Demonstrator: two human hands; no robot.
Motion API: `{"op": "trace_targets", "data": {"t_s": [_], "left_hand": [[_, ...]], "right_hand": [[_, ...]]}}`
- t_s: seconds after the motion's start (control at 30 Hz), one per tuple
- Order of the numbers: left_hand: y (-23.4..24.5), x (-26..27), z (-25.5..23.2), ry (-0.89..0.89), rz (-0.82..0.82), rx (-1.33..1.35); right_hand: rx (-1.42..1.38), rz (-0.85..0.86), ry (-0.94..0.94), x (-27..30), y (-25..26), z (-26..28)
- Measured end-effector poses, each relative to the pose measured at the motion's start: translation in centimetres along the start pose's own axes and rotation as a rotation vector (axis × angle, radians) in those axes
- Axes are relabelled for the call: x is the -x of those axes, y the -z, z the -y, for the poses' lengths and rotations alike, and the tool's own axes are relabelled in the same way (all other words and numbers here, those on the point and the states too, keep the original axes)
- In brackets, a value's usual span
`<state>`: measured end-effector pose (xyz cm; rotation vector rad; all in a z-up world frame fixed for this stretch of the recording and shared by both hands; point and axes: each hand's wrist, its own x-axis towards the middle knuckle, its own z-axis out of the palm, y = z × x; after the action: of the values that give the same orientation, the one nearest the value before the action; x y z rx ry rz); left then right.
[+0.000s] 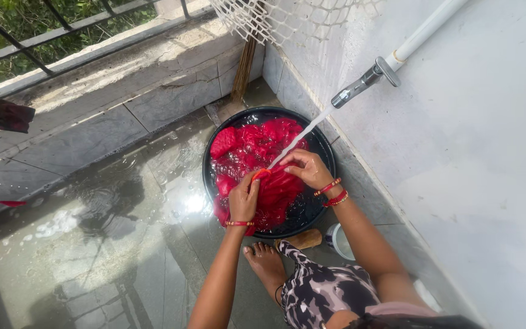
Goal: The person washes a red garment by hand on a balcony, scrubbing it with a brush and soap on the floor, rinsing it in a basin of water, and hanging it on a railing to dry.
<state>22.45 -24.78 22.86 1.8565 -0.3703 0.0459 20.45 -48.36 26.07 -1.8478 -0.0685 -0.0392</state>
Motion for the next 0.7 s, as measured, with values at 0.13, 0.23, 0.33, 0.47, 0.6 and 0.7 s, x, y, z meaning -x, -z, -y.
{"op": "trace_targets", "data": {"t_s": [0.13, 0.23, 0.33, 0.47, 0.6, 0.7], "left_hand": [[0.8, 0.4, -1.1, -0.229, -0.100, -0.138], [0.8, 0.1, -1.5, -0.265, -0.129, -0.179], [0.2, -0.1, -1.5, -0.357, -0.183, -0.146], [-2.0, 1.7, -2.8, -0.079, -0.218, -0.143], [-3.1, 1.9, -3.6, -0.285, -0.259, -0.115], [-3.3, 1.1, -2.0, -0.299, -0.266, -0.126]], "right_hand": [[0.041, 0.152, -0.036, -0.4, -0.7, 1.3], [0.111, 0.189, 0.094, -0.3, -0.6, 1.4], [0.165, 0.162, 0.256, -0.2, 0.2, 0.8], [-0.117, 0.079, 0.049, -0.5, -0.8, -1.3], [-0.498, 0.037, -0.155, -0.7, -1.5, -2.8], [-0.585, 0.109, -0.190, -0.8, -1.2, -2.4]]}}
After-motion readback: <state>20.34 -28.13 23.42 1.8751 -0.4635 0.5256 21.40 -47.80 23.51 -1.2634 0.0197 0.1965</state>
